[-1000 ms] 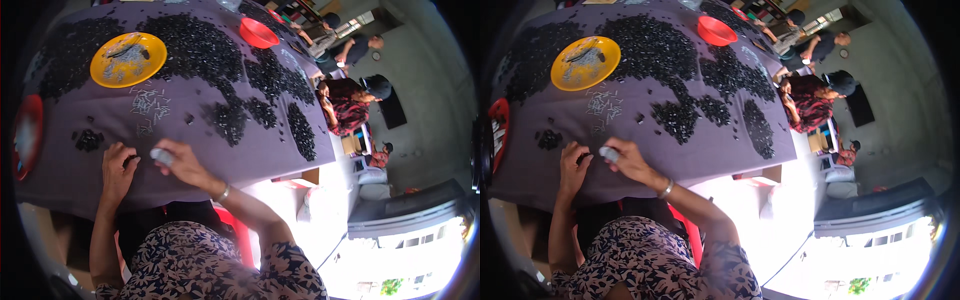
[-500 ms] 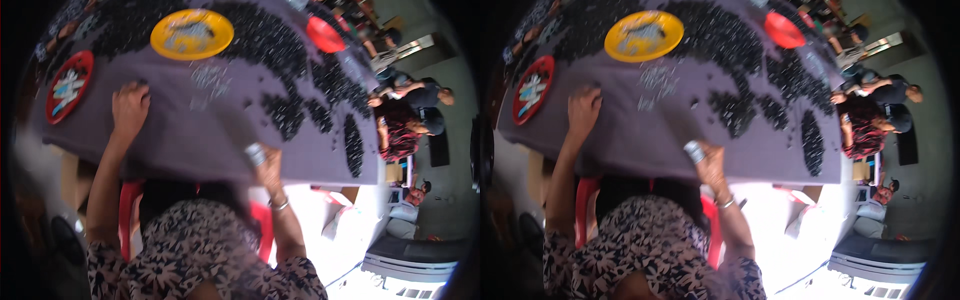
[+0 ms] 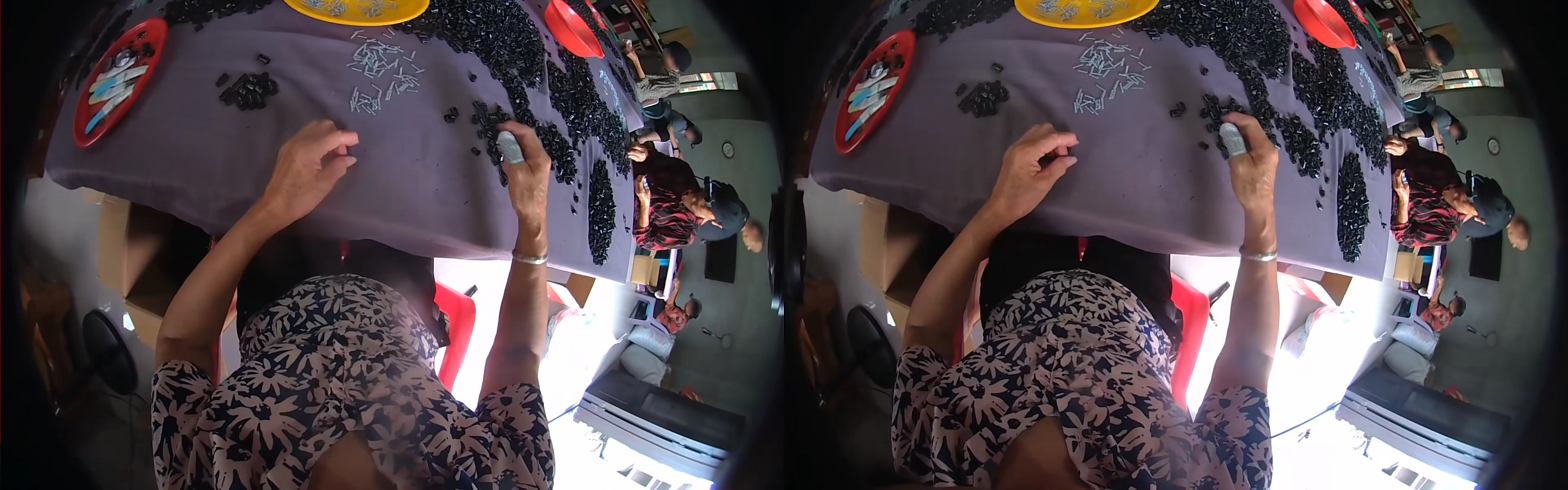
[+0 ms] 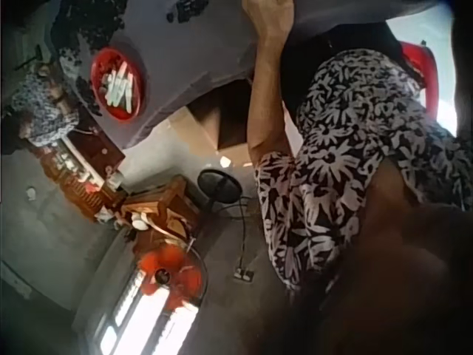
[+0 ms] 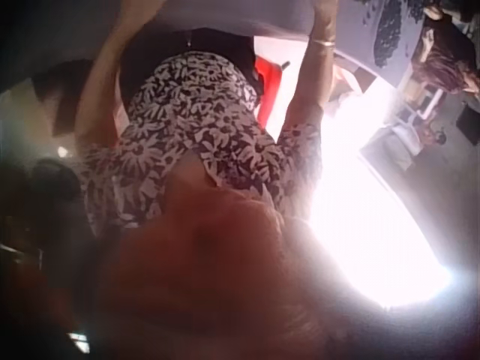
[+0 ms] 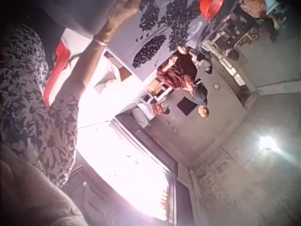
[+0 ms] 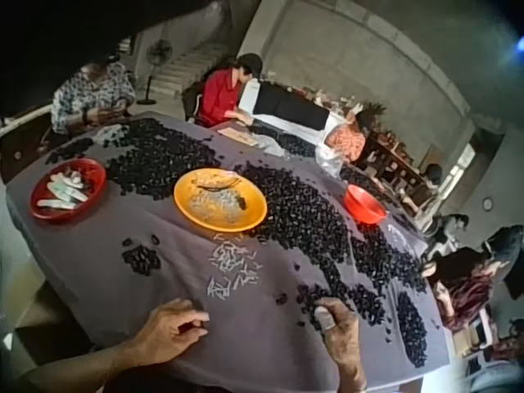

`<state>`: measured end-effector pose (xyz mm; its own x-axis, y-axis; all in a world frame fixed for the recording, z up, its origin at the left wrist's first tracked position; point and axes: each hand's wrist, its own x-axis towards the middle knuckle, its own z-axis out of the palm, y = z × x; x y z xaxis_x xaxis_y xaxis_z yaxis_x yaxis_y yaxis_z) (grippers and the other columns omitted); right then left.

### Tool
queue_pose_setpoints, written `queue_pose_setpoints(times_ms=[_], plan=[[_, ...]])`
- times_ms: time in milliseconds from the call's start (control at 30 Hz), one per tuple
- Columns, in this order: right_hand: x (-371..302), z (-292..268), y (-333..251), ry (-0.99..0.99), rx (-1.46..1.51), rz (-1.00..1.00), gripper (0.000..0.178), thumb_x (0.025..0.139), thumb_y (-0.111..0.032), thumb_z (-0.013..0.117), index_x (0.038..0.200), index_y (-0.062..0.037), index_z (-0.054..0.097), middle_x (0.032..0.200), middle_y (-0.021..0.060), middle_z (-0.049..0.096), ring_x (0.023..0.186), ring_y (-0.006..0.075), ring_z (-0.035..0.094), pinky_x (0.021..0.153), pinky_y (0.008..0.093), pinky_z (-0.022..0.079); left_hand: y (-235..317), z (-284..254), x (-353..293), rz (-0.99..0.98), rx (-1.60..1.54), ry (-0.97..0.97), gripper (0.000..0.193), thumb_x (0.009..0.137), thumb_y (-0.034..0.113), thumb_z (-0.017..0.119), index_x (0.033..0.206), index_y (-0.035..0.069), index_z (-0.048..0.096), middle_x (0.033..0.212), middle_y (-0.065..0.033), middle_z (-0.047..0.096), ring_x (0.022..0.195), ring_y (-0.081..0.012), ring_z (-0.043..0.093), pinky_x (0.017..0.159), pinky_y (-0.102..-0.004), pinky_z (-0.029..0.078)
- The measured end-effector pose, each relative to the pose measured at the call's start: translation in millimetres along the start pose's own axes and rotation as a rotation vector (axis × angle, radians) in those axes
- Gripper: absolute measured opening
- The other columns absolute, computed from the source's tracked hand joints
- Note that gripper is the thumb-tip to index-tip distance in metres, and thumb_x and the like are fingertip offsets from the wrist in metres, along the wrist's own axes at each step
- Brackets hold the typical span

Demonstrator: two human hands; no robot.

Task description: The recorder is assembling small silver metal pins into black plastic components at a table with other workers.

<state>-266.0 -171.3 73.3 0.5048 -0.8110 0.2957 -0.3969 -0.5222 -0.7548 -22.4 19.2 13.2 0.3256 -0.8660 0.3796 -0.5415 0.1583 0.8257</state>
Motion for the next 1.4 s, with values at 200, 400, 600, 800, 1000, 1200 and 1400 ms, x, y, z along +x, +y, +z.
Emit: queue_pose_setpoints(times_ms=[200, 400, 600, 800, 1000, 1200, 1400], plan=[[38, 19, 16, -0.224, -0.211, -0.224, 0.025, 0.084, 0.007, 0.056, 0.104, -0.0049, 0.067, 0.087, 0.0030, 0.065, 0.081, 0.0130, 0.062, 0.070, 0.0235, 0.047, 5, -3, 3, -0.023, -0.005, -0.090, 0.017, 0.078, 0.006, 0.068, 0.095, 0.003, 0.065, 0.077, -0.0053, 0.056, 0.078, -0.0215, 0.056, 0.070, -0.0335, 0.046], [57, 39, 11, -0.326, -0.471, -0.578, 0.020, 0.076, 0.006, 0.062, 0.094, -0.0026, 0.065, 0.085, 0.0110, 0.062, 0.077, 0.0283, 0.062, 0.070, 0.0350, 0.050, 0, -1, 2, 0.026, -0.024, -0.046, 0.015, 0.078, 0.006, 0.068, 0.092, 0.004, 0.065, 0.079, -0.0047, 0.058, 0.078, -0.0220, 0.057, 0.069, -0.0343, 0.046], [42, 32, 7, -0.345, -0.433, -0.394, 0.014, 0.075, 0.004, 0.068, 0.087, -0.0013, 0.063, 0.079, 0.0101, 0.059, 0.069, 0.0251, 0.060, 0.065, 0.0338, 0.049, -2, 2, 2, 0.085, 0.026, -0.026, 0.014, 0.077, 0.007, 0.068, 0.091, 0.005, 0.065, 0.079, -0.0046, 0.059, 0.079, -0.0231, 0.057, 0.069, -0.0357, 0.047], [17, 42, 7, -0.237, -0.289, -0.336, 0.015, 0.075, 0.003, 0.070, 0.087, -0.0016, 0.063, 0.078, 0.0099, 0.061, 0.067, 0.0259, 0.062, 0.062, 0.0340, 0.049, 1, 3, 1, 0.097, 0.057, -0.033, 0.014, 0.076, 0.007, 0.068, 0.090, 0.005, 0.065, 0.079, -0.0054, 0.059, 0.079, -0.0238, 0.057, 0.069, -0.0360, 0.046], [3, 77, -14, -0.126, -0.333, -0.333, 0.014, 0.077, -0.002, 0.071, 0.090, -0.0023, 0.065, 0.077, 0.0136, 0.063, 0.069, 0.0300, 0.063, 0.063, 0.0365, 0.049, 2, 2, 1, 0.066, 0.038, -0.058, 0.017, 0.077, 0.001, 0.069, 0.093, 0.002, 0.064, 0.076, -0.0050, 0.054, 0.074, -0.0194, 0.054, 0.065, -0.0318, 0.045], [16, 32, -7, 0.026, -0.328, -0.096, 0.019, 0.082, -0.007, 0.069, 0.101, -0.0075, 0.070, 0.079, 0.0101, 0.071, 0.064, 0.0133, 0.066, 0.058, 0.0294, 0.050, 1, 1, 3, 0.071, 0.041, -0.042, 0.016, 0.078, 0.000, 0.069, 0.093, 0.001, 0.064, 0.076, -0.0050, 0.053, 0.072, -0.0187, 0.054, 0.064, -0.0305, 0.045], [13, -30, 20, -0.093, -0.379, 0.058, 0.014, 0.080, -0.005, 0.069, 0.094, -0.0062, 0.071, 0.076, 0.0079, 0.071, 0.067, 0.0133, 0.067, 0.060, 0.0269, 0.051, 3, -2, 3, 0.025, 0.058, -0.076, 0.017, 0.077, 0.005, 0.068, 0.094, 0.005, 0.064, 0.079, -0.0053, 0.057, 0.080, -0.0234, 0.057, 0.072, -0.0348, 0.047]])
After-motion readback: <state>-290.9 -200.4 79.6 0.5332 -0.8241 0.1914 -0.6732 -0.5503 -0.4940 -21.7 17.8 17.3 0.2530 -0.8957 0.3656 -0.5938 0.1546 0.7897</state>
